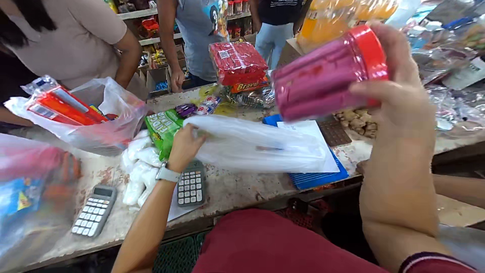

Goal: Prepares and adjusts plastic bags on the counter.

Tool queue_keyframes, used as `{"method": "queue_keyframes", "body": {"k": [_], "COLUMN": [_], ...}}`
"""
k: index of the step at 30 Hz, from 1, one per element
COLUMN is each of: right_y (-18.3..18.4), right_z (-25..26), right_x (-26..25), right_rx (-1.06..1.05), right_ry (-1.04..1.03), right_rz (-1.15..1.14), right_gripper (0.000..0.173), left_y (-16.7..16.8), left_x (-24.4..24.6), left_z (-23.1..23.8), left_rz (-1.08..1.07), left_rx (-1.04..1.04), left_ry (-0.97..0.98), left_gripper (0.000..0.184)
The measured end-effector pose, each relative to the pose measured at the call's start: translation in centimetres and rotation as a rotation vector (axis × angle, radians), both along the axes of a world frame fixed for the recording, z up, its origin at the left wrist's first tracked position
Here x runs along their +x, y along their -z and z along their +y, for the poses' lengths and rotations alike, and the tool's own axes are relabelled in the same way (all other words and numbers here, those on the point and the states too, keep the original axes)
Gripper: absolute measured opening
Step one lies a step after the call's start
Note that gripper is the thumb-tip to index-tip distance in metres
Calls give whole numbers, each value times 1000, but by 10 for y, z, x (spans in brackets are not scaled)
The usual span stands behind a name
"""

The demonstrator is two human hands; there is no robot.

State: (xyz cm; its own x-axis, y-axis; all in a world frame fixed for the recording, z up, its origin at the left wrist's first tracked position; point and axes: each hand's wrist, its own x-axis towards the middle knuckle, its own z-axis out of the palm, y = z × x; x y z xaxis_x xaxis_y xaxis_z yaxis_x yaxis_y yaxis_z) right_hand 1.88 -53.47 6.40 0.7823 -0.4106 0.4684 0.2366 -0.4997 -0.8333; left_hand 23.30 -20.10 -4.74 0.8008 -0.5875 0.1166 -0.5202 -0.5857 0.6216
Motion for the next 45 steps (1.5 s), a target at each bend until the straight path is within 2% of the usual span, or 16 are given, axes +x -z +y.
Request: {"method": "queue_keyframes", "body": {"k": [2, 4, 7, 10, 12, 14, 17, 19, 22, 24, 26, 29, 33, 37, 45], "right_y": [15, 35, 55, 77, 101, 125, 131, 121, 99, 88, 79, 88, 120, 133, 132], "right_z": [46, 72, 84, 98, 112, 118, 98, 82, 76, 80, 88, 95, 85, 73, 82], "right_x": [-9, 3, 27, 44, 60, 72, 69, 65, 61, 56, 52, 58, 71, 71, 65], "right_rx": [164, 259, 244, 55, -239, -460, -607, -647, -708, -738, -734, -710, -644, -620, -634], "right_ry": [-323, -476, -349, -76, 70, 170, 229, 239, 228, 237, 236, 192, 167, 189, 119], "right_rz": [-88, 45, 235, 170, 117, 169, 425, 624, 816, 809, 785, 731, 765, 783, 903], "right_gripper": [80, 86, 105, 102, 101, 99, 97, 96, 96, 94, 94, 94, 96, 100, 104], "left_y": [-7, -19, -27, -15, -12, -18, -37, -28, 6, 24, 40, 55, 49, 39, 51], "left_x": [-1, -6, -11, -14, -18, -16, 0, 4, -9, -19, -28, -40, -37, -27, -26], "left_z": [-23, -34, -23, -8, -5, 6, 57, 93, 108, 105, 96, 76, 75, 97, 95], "left_rz": [-39, -105, -192, -104, -84, -47, 115, 246, 305, 225, 160, 182, 145, 207, 245], "left_rx": [-97, -122, -14, 123, 35, -208, -581, -721, -638, -539, -443, -362, -389, -610, -502], "left_ry": [44, 181, 373, 450, 391, 287, 90, -26, -123, -174, -142, -70, -168, -324, -351], "left_gripper": [39, 38, 39, 58, 57, 56, 67, 59, 54, 57, 66, 69, 63, 51, 62]}}
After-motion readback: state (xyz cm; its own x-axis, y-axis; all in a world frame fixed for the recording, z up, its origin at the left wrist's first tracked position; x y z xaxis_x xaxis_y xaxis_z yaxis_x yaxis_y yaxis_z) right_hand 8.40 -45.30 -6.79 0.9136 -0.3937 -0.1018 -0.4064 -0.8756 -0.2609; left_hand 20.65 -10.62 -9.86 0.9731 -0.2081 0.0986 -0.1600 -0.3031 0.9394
